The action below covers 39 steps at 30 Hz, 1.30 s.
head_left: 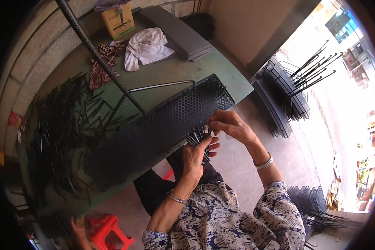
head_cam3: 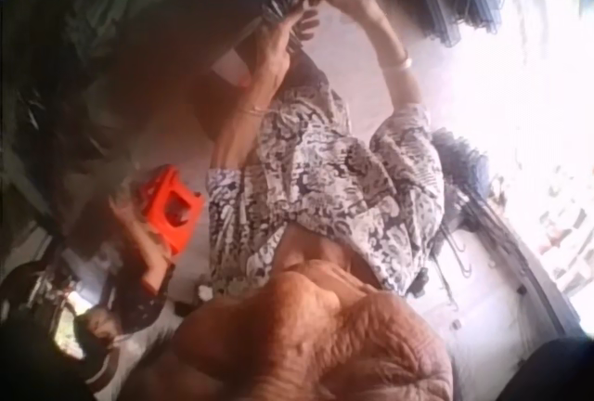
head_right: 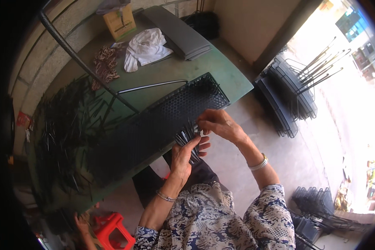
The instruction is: The person gathers plastic strips from a table and inserts them individually into the holes of a perforated panel by hand.
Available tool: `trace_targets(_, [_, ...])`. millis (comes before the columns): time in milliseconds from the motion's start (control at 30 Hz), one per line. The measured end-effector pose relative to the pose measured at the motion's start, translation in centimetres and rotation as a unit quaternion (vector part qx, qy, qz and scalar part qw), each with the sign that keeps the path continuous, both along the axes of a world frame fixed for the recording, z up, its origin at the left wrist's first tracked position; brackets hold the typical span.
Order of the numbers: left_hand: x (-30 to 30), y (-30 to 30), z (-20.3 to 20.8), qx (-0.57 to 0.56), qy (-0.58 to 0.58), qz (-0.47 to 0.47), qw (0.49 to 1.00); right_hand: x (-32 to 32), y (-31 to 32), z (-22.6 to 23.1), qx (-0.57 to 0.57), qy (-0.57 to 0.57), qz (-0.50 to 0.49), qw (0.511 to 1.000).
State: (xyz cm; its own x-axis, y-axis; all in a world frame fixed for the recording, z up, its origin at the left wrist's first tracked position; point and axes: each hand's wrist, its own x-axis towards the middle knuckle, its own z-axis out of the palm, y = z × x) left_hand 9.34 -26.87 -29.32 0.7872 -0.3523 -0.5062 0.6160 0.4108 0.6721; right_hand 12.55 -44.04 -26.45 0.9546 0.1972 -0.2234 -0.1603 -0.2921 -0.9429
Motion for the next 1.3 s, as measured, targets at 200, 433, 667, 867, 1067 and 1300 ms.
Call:
trace_targets(200, [0.4, -0.4, -1.5, -0.048, 0.087, 0.022, 0.995, 0.1, -1.5, 0.6, -0.050, -0.131, -0.165, 0.976])
trace_targets(433, [0.6, -1.1, -3.1, -0.105, 0.147, 0.006, 0.984, 3.7, -2.5, -0.7, -0.226, -0.371, -0.278, 0.857])
trace_targets(667, [0.4, -1.4, -3.0, -0.108, 0.149, 0.025, 0.983, 4.6, -2.8, -1.2, -0.231, -0.348, -0.263, 0.870])
trace_targets(867, [-0.1, -1.4, -2.1, -0.087, 0.141, 0.025, 0.986, 4.9, -3.8, -1.7, -0.208, -0.350, -0.233, 0.883])
trace_targets(1067, [-0.3, -1.1, -2.1, -0.064, 0.078, -0.003, 0.995, 5.6, -4.5, -1.3, -0.220, -0.313, -0.195, 0.903])
trace_targets(1300, [-0.5, -1.2, -1.4, -0.041, 0.066, 0.002, 0.997, 5.8, -4.0, -1.6, -0.369, -0.374, -0.198, 0.828])
